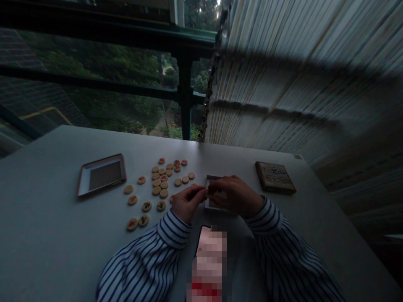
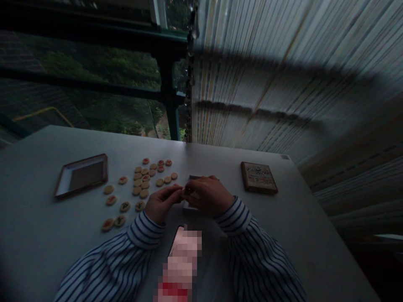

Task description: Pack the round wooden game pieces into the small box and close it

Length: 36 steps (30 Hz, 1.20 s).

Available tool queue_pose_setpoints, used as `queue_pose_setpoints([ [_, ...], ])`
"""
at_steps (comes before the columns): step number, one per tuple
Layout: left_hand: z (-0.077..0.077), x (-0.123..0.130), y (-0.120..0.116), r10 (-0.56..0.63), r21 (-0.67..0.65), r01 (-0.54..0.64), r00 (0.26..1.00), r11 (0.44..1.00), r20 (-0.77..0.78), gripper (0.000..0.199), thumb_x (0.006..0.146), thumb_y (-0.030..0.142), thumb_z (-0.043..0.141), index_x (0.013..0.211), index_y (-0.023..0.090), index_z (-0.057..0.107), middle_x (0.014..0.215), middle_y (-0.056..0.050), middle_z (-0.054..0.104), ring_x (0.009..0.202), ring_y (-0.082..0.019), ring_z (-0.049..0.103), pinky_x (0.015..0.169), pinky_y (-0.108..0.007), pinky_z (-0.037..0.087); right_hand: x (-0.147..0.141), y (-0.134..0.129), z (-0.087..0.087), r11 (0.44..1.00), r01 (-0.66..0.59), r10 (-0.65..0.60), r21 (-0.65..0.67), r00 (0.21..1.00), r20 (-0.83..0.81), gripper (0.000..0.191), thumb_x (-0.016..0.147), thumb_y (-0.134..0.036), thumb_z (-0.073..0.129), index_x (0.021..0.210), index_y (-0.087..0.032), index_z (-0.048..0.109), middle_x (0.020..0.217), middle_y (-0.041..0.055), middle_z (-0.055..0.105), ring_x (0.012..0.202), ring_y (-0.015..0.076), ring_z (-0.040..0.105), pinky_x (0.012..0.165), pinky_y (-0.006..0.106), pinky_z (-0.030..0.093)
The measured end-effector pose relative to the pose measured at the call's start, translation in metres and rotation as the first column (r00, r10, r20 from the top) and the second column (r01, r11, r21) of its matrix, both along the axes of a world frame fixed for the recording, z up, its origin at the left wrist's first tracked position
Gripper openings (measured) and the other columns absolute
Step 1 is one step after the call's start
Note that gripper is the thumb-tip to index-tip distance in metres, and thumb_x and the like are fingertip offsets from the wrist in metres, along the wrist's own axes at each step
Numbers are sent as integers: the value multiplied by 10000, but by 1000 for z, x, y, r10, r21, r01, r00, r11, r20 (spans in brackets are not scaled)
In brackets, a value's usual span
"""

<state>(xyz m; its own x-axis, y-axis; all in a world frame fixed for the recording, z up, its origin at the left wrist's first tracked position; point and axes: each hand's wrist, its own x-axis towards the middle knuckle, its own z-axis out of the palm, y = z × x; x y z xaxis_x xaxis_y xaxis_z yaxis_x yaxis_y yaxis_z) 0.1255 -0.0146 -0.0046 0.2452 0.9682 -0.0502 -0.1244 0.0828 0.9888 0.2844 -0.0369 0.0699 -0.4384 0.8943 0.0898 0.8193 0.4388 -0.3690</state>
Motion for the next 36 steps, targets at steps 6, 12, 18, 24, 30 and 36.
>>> queue_pose_setpoints([
  [6,-6,-2,-1,76,273,12,948,962,-310,215,698,283,566,843,140,635,842,-73,648,651,-129,614,590,-226,510,10,0,3,999,3,0,-43,999,54,201,781,-320,514,906,-186,594,814,38,642,736,132,570,681,248,364],
  [12,-11,-3,-2,136,494,148,860,857,-493,207,709,187,504,888,156,603,826,-60,613,601,-110,586,537,-220,502,19,1,2,989,46,-21,-140,984,175,165,756,-288,531,864,-199,619,800,35,652,706,135,585,616,224,370],
  [18,-14,-2,-2,137,527,223,818,820,-559,228,698,160,500,907,145,589,829,-69,608,639,-131,590,600,-263,506,17,3,-4,971,97,-31,-217,956,290,172,738,-317,533,842,-222,632,776,32,666,687,154,601,545,218,355],
  [24,-13,-3,-2,115,511,267,793,817,-598,261,684,142,500,930,149,588,875,-75,617,618,-125,591,619,-268,492,15,4,-14,974,78,0,-213,938,346,190,743,-343,505,799,-222,641,753,34,669,674,156,605,544,220,354],
  [30,-12,-3,-2,133,510,272,771,816,-623,270,678,138,503,930,138,597,893,-96,625,742,-175,602,702,-316,480,17,5,-21,980,37,27,-197,950,311,217,757,-353,477,777,-217,646,737,35,668,652,153,603,536,225,355],
  [36,-12,-2,-3,115,485,282,761,828,-639,269,673,131,509,926,147,598,871,-83,621,664,-147,588,659,-292,475,16,6,-24,974,27,45,-226,950,308,217,751,-354,489,749,-215,655,721,33,669,641,151,599,529,230,350],
])
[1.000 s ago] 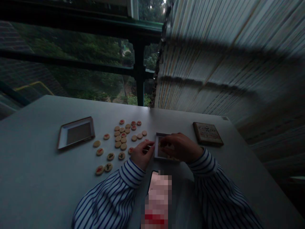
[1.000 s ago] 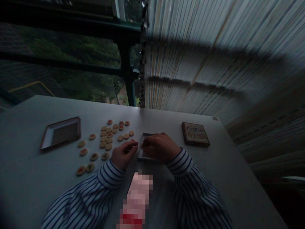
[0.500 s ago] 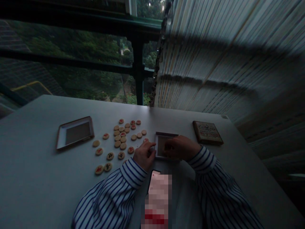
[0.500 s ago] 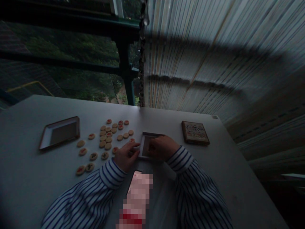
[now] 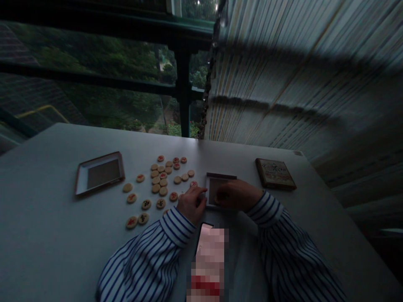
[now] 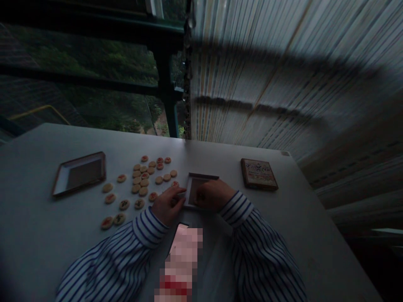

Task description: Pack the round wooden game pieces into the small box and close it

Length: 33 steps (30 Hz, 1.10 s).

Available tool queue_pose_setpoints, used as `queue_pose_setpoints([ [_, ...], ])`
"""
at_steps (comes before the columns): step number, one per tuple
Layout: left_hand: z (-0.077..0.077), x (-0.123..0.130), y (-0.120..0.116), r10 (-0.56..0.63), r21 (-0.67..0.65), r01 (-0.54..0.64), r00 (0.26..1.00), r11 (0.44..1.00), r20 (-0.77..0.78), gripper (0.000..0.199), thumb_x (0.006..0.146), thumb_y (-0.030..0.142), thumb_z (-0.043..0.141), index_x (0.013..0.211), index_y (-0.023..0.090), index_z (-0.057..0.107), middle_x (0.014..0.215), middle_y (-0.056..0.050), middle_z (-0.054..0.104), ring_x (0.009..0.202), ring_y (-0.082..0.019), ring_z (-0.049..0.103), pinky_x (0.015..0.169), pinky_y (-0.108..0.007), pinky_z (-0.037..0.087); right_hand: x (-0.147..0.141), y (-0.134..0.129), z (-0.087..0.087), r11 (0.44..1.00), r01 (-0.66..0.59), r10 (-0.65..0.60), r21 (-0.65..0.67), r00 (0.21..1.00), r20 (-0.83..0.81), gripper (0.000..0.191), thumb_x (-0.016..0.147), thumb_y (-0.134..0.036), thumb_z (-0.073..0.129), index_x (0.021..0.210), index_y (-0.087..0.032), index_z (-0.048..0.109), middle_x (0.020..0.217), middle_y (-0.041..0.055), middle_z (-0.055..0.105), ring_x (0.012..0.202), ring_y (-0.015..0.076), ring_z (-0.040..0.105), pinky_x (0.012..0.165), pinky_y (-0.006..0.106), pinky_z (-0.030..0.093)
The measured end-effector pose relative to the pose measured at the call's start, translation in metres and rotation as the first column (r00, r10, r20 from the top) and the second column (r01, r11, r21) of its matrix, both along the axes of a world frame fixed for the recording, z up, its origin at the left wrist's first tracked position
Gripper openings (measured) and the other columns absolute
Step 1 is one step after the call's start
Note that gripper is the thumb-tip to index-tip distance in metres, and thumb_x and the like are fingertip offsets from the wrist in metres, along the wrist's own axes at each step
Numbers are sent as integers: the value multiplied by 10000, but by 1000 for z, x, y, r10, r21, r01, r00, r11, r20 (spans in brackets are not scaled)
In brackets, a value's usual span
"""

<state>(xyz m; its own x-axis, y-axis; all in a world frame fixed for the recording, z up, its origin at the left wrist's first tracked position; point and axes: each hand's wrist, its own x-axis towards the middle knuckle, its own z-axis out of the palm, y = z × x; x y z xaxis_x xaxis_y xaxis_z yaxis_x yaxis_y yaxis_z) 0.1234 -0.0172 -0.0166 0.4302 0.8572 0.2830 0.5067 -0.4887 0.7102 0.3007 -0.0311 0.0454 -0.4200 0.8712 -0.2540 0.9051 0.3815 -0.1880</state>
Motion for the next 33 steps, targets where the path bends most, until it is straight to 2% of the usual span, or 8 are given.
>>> queue_pose_setpoints([
  [16,3,0,-1,-10,-16,10,1000,1000,5,263,671,125,511,918,140,600,902,-97,618,709,-166,592,671,-300,476,2,2,-4,998,-54,53,-24,998,-28,183,724,-321,528,806,-229,664,773,27,666,698,146,589,586,221,365],
  [22,2,-1,-1,-10,-29,10,1000,1000,-4,271,681,127,507,936,115,598,925,-115,611,697,-168,596,685,-315,476,1,2,-4,998,-57,57,30,998,-3,195,743,-303,503,820,-216,660,798,49,661,724,155,585,598,226,360],
  [33,0,-1,0,-11,10,10,1000,1000,8,248,676,121,521,913,135,593,891,-83,612,658,-141,589,656,-294,488,-1,3,-4,998,-54,56,-39,998,30,205,746,-270,479,817,-231,668,823,41,665,754,159,593,620,225,372],
])
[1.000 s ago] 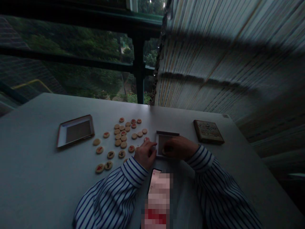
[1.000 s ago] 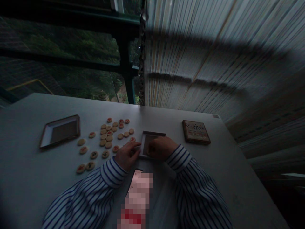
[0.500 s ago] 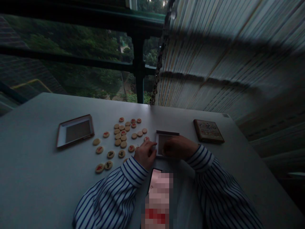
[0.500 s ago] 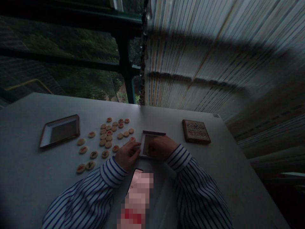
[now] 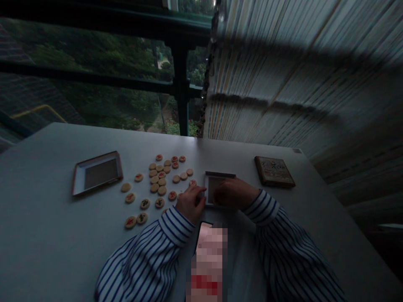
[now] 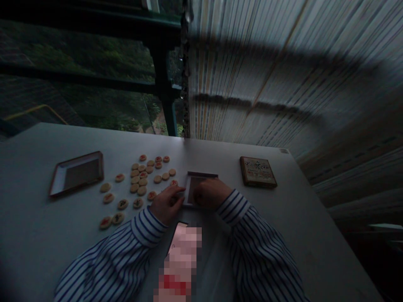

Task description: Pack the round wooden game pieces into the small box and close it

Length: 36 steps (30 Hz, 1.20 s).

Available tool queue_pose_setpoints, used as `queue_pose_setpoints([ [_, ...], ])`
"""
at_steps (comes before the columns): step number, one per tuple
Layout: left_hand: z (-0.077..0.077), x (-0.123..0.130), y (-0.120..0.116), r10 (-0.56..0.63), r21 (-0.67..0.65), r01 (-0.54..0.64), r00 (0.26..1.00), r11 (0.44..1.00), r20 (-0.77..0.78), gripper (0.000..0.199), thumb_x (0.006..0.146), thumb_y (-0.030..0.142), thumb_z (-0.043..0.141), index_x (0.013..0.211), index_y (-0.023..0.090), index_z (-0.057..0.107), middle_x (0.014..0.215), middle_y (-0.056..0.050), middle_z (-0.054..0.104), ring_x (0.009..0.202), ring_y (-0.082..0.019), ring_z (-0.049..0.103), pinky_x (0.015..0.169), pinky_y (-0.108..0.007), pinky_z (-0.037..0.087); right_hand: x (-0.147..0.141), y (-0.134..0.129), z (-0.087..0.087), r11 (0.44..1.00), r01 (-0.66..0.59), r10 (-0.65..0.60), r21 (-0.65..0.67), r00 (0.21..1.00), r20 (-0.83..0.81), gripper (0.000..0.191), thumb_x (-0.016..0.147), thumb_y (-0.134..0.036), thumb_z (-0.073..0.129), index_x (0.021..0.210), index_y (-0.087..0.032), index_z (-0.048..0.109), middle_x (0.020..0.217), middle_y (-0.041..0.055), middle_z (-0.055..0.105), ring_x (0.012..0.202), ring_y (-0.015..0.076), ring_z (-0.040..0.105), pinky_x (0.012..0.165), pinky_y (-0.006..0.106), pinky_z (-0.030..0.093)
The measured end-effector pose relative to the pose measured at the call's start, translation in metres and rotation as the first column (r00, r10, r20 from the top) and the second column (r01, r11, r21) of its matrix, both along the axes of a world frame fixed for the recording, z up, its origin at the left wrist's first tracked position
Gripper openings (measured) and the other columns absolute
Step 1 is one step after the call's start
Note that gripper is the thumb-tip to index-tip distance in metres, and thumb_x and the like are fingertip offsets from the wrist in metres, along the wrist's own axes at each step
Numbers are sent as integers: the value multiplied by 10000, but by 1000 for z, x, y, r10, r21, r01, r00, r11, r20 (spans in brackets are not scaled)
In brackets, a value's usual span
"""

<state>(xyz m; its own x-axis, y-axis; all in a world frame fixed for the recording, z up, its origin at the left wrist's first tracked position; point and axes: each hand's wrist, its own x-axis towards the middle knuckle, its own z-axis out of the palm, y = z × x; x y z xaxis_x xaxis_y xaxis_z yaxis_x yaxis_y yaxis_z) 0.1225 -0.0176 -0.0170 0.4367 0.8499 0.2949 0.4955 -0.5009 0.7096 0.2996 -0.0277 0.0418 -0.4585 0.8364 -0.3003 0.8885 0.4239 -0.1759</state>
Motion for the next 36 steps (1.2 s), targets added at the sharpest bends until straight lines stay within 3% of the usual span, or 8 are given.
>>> queue_pose_setpoints([
  [12,0,0,0,-8,33,8,1000,999,-6,256,672,115,512,912,120,601,889,-99,618,750,-177,596,707,-325,481,-2,-2,4,1000,-17,17,6,999,39,228,754,-292,459,836,-249,667,832,33,669,755,159,602,597,221,374],
  [23,0,1,0,-7,26,7,1000,1000,-5,251,669,113,518,906,135,598,876,-80,616,667,-143,590,670,-299,486,-2,-2,4,1000,-25,25,-4,999,43,238,759,-268,448,845,-259,669,849,28,670,770,158,596,618,222,379],
  [36,-2,-1,1,2,20,-1,999,1000,-39,249,687,136,515,923,152,593,901,-74,617,781,-168,592,699,-296,476,-3,-2,4,1000,-7,8,-14,999,43,236,768,-275,442,856,-270,661,859,22,668,784,155,599,633,223,380],
])
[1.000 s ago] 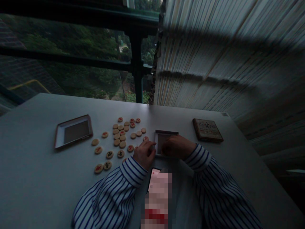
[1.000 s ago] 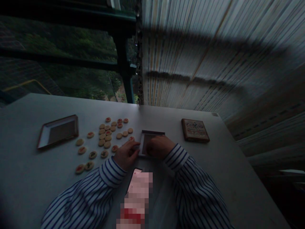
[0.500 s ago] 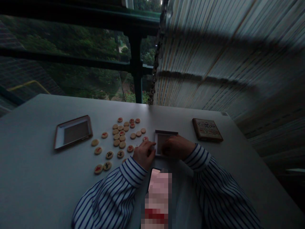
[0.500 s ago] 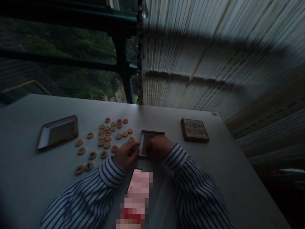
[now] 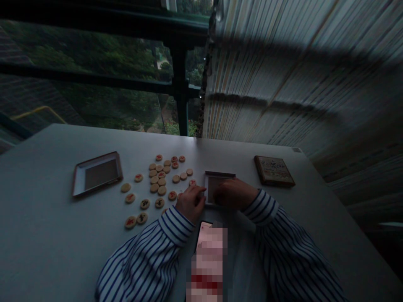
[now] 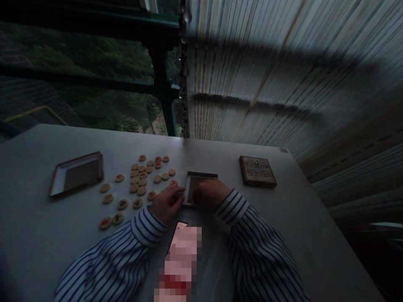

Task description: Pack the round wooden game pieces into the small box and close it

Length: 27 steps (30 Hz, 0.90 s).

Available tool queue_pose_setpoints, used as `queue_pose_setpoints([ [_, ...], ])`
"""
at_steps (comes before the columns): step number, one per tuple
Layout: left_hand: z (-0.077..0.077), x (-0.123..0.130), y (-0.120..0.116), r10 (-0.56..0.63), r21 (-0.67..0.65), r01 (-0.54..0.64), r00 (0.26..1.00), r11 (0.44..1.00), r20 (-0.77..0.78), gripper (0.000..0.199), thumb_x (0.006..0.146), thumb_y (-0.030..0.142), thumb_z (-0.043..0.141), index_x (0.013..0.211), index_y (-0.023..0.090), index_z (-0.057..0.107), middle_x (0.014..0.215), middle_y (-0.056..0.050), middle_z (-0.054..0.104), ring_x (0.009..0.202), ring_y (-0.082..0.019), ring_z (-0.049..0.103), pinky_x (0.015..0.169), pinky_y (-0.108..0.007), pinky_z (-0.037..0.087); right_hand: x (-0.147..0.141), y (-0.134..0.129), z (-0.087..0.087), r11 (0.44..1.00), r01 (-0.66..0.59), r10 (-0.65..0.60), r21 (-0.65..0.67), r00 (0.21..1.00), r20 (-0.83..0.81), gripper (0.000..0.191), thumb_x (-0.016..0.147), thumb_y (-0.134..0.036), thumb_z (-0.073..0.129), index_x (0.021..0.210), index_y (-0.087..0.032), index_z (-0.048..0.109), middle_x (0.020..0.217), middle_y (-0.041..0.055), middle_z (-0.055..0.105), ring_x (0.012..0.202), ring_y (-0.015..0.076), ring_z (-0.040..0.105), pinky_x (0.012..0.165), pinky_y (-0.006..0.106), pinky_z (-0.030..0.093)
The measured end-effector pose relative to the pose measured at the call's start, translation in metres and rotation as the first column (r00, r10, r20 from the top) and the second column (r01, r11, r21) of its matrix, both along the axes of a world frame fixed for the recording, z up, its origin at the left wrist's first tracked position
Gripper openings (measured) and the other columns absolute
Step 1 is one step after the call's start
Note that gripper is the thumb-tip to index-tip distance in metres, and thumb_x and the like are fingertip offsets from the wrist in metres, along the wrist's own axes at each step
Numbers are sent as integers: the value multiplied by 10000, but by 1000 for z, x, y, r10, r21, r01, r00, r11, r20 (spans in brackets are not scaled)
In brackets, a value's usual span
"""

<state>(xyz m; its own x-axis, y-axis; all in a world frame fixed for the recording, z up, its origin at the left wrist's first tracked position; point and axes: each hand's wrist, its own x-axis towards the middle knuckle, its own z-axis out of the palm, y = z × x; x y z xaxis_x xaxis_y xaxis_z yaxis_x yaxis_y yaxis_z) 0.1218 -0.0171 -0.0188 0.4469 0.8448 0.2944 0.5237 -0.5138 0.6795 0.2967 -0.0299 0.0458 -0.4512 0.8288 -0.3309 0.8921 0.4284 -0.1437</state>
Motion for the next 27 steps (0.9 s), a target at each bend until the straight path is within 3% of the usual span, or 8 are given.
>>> queue_pose_setpoints([
  [18,1,1,0,-11,43,10,1000,999,26,236,680,117,509,898,137,596,864,-78,618,717,-164,598,677,-312,494,0,-1,2,1000,13,-13,28,1000,-19,216,753,-293,471,858,-247,654,842,33,669,771,155,601,627,223,381],
  [27,5,1,-1,-1,61,-6,993,998,115,195,697,144,493,863,135,594,834,-68,609,592,-112,580,615,-273,507,14,-6,29,990,103,-105,92,994,13,225,778,-246,439,843,-200,650,819,58,663,764,163,595,639,235,369],
])
